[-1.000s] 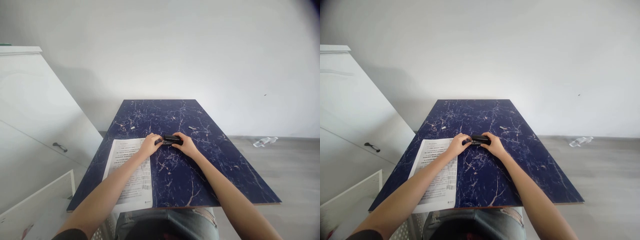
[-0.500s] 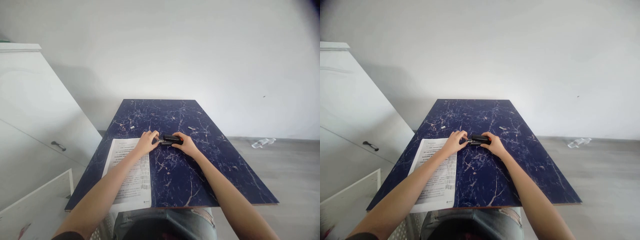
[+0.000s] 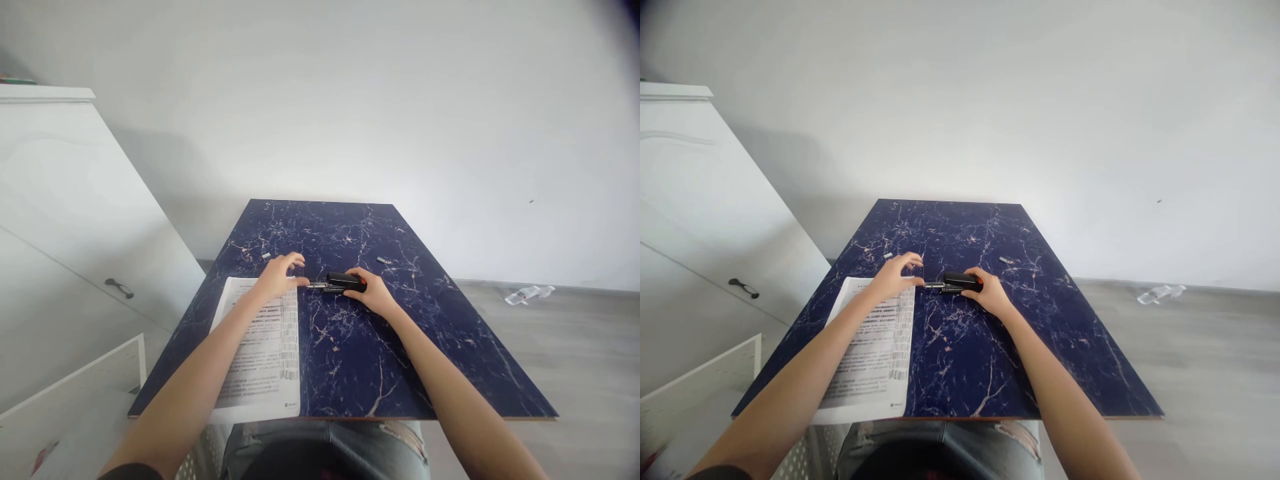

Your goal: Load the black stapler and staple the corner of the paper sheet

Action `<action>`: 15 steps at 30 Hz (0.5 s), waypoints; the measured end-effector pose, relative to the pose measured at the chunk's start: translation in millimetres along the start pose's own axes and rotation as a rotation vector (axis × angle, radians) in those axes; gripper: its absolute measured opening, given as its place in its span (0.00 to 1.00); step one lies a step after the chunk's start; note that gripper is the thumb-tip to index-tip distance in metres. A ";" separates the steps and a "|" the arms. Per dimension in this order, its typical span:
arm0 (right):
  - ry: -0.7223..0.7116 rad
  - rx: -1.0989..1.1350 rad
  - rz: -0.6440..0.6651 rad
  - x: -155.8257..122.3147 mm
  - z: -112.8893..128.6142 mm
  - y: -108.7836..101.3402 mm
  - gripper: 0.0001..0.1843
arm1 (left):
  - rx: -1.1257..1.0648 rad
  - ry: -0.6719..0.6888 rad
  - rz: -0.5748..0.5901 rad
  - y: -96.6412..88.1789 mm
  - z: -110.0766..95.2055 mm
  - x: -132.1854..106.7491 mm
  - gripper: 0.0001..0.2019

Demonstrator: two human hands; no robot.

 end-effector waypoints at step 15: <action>-0.001 0.000 0.002 -0.3 -1.9 0.2 0.20 | 0.381 -0.309 -0.256 -33.6 104.0 9.8 0.11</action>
Point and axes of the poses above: each hand's wrist, its own x-axis towards the middle knuckle, its own y-axis out of the palm, z = x × y, the point moved 8 cm from there along x, towards the middle knuckle, and after that the axes turned 8 degrees about -y, right-handed, at the moved point
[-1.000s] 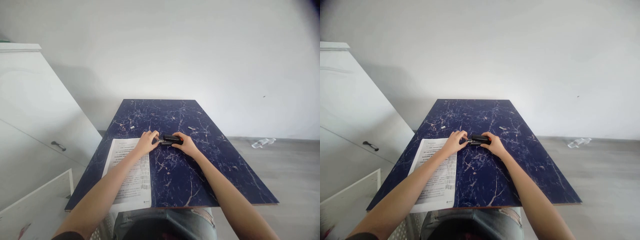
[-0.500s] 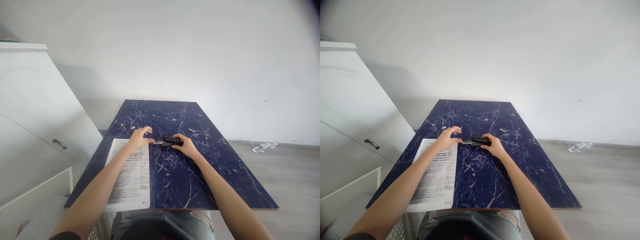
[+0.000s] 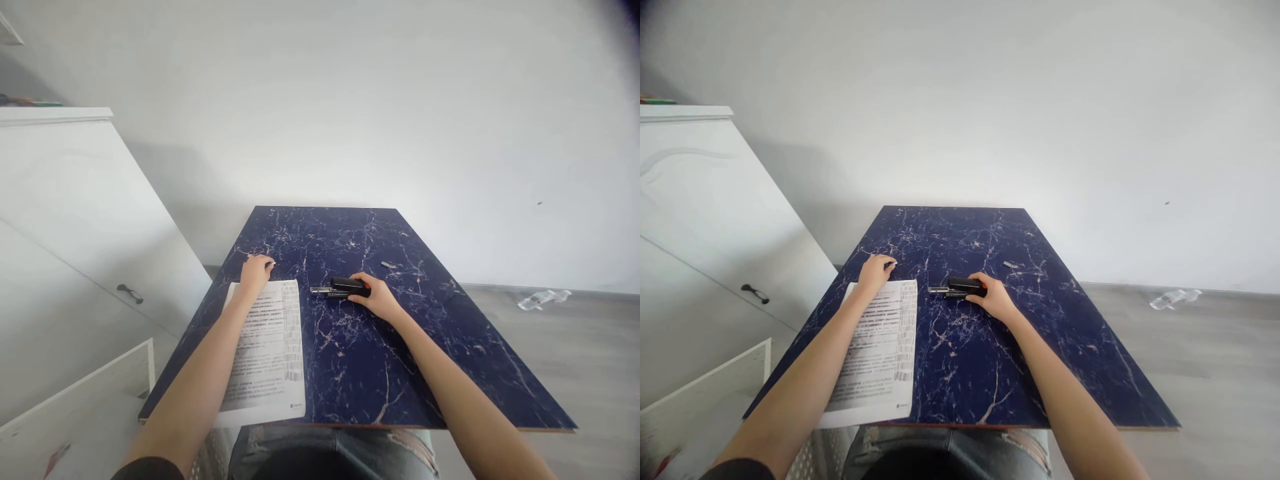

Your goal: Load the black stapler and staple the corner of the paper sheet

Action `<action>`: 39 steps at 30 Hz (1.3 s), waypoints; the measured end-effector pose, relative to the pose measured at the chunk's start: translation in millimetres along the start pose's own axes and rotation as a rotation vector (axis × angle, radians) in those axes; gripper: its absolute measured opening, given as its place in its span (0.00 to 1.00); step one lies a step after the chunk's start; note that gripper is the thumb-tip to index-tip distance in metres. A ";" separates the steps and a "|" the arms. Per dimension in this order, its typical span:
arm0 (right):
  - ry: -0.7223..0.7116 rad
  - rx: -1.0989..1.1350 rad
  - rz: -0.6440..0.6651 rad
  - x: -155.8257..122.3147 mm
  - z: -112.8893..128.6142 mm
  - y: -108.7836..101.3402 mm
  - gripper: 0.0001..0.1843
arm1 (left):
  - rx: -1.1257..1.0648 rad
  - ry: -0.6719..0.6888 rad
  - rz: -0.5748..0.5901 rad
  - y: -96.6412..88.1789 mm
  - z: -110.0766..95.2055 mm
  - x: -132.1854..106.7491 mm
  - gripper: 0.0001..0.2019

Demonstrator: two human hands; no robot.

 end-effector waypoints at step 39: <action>0.000 -0.066 0.026 -2.0 1.5 1.2 0.20 | -0.555 0.306 0.201 3.6 -132.2 -77.0 0.16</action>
Point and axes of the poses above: each hand's wrist, its own x-axis towards the middle knuckle, its own y-axis out of the palm, z = x × y, the point moved 8 cm from there along x, towards the middle knuckle, and after that the axes turned 8 degrees about -y, right-handed, at the moved point
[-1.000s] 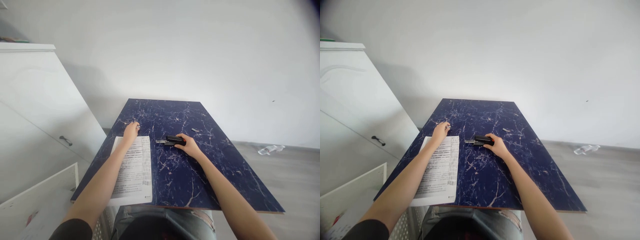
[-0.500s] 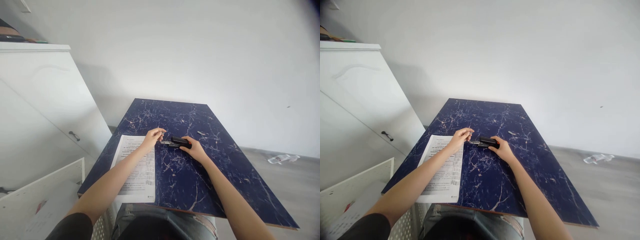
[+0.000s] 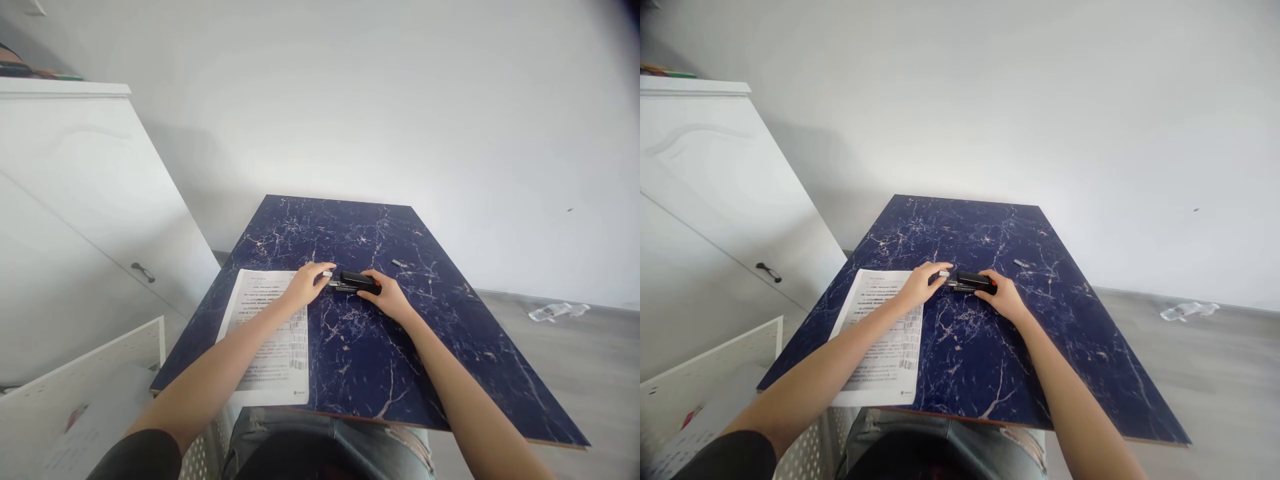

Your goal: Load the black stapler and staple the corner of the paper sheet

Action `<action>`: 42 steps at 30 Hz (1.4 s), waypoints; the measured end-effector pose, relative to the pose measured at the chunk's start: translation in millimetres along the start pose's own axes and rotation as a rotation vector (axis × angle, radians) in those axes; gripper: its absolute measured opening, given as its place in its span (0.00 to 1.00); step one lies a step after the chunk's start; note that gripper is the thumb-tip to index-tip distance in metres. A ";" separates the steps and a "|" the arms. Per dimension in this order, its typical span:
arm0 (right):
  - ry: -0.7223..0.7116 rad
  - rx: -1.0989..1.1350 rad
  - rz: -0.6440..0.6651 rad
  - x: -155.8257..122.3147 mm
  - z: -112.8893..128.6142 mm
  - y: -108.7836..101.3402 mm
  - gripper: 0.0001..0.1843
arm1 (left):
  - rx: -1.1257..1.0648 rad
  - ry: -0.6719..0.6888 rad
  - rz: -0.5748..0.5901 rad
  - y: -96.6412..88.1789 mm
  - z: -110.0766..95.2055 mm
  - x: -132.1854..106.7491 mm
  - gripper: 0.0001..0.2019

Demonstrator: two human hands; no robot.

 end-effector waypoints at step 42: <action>-0.005 0.006 0.027 0.4 -2.1 1.9 0.20 | 0.245 0.006 0.121 9.9 7.5 -0.5 0.09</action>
Point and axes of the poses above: each hand's wrist, its own x-axis towards the middle knuckle, its own y-axis out of the palm, z = x × y, the point moved 8 cm from there along x, towards the middle knuckle, and after that the axes turned 8 degrees about -y, right-handed, at the moved point
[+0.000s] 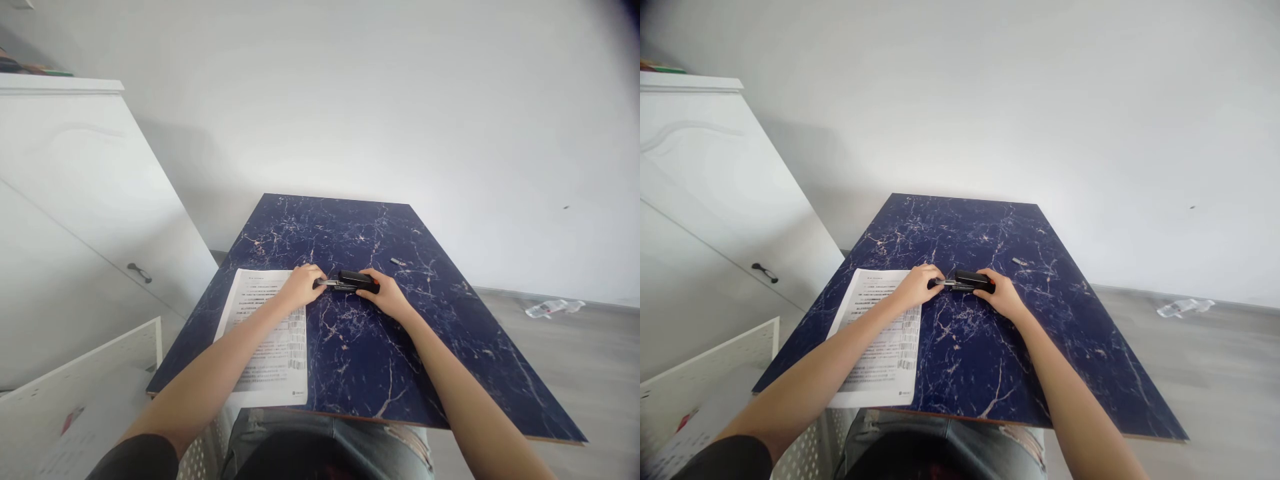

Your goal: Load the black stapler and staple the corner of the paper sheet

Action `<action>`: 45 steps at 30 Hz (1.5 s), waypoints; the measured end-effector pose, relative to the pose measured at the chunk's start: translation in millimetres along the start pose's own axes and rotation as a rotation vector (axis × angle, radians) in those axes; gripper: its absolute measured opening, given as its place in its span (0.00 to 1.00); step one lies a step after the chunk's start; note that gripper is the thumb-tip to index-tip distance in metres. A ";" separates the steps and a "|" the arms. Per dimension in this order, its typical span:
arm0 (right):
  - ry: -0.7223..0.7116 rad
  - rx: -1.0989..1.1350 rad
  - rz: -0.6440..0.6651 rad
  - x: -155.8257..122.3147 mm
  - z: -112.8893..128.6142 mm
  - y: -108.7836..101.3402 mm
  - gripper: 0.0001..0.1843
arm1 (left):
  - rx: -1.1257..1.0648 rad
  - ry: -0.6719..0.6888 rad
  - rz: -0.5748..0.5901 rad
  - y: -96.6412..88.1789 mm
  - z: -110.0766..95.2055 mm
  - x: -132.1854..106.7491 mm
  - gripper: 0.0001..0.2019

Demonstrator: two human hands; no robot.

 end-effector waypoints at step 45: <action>0.088 0.229 -0.015 -9.4 -34.1 -11.9 0.29 | -1.061 -0.569 0.264 23.8 10.0 -8.5 0.21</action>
Point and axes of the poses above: each hand's wrist, its own x-axis towards the middle knuckle, its own y-axis out of the palm, z = x × y, the point moved 8 cm from there along x, towards the middle knuckle, and after that the axes turned 8 degrees about -y, right-handed, at the moved point
